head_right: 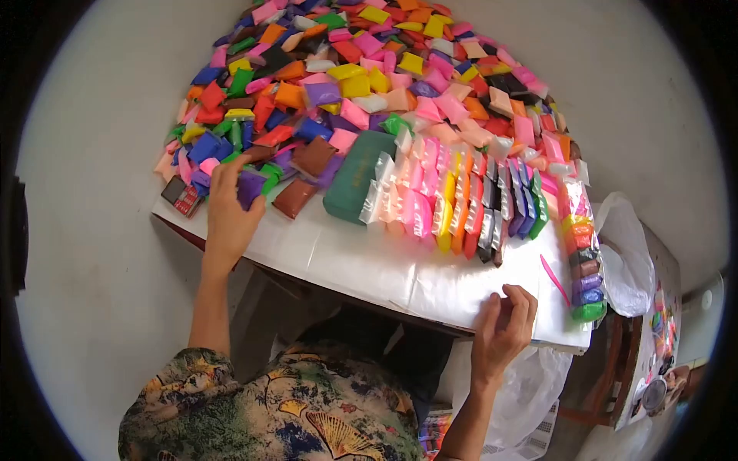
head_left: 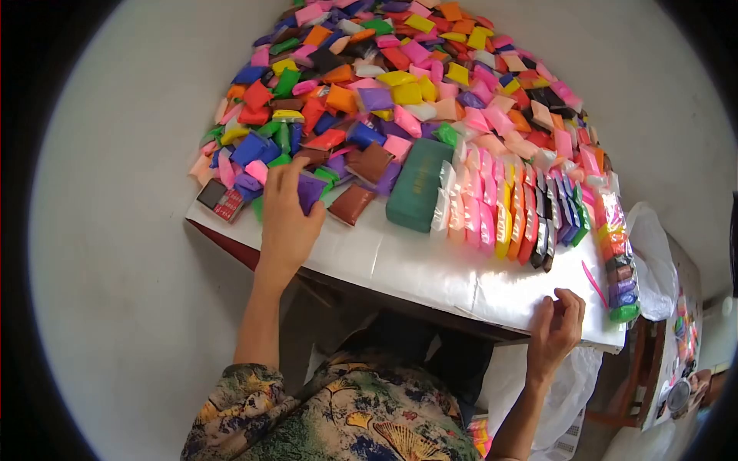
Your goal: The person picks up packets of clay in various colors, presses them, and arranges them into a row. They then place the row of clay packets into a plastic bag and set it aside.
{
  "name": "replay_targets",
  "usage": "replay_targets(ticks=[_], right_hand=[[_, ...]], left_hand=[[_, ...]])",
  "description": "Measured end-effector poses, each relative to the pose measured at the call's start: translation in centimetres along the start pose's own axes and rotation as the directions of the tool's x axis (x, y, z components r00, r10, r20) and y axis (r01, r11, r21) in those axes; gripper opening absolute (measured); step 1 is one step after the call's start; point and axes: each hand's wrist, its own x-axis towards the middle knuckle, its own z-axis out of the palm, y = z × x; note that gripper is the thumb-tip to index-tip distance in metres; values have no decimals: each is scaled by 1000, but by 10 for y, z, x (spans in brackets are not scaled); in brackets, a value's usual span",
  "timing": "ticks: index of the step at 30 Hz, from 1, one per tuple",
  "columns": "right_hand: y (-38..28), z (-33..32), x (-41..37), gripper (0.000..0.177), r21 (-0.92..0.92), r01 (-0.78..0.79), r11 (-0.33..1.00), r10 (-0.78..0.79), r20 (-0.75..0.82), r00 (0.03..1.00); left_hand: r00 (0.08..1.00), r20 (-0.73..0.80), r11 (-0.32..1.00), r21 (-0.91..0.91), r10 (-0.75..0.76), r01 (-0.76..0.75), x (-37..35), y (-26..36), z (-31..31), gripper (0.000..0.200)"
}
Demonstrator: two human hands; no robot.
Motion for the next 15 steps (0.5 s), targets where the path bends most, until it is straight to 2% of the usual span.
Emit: replay_targets(ticks=[1, 4, 7, 10, 13, 14, 15], right_hand=[[-1, 1, -2, 18, 27, 5, 1000, -5, -22, 1000], [-8, 4, -8, 26, 80, 30, 996, -22, -92, 995], [-27, 4, -12, 28, 127, 109, 986, -97, -99, 990], [-38, 0, -18, 29, 94, 177, 980, -170, -77, 982], [-40, -3, -21, 33, 33, 228, 973, -228, 3, 974], [-41, -2, -22, 35, 12, 247, 969, -247, 34, 968], [-43, -1, -23, 36, 11, 252, 968, -252, 56, 966]], left_hand=[[1000, -21, 996, -84, 8, -10, -3, 14, -6, 65], [989, 146, 930, -366, 34, 22, -23, 67, -16, 72], [931, 290, 806, -591, 221, -7, -52, 113, 14, 75], [889, 322, 781, -621, 327, -62, -74, 154, 56, 78], [913, 245, 795, -594, 325, -124, -79, 175, 81, 81], [898, 348, 779, -628, 268, 11, -78, 178, 78, 85], [871, 404, 766, -641, 281, 50, -75, 178, 72, 86]])
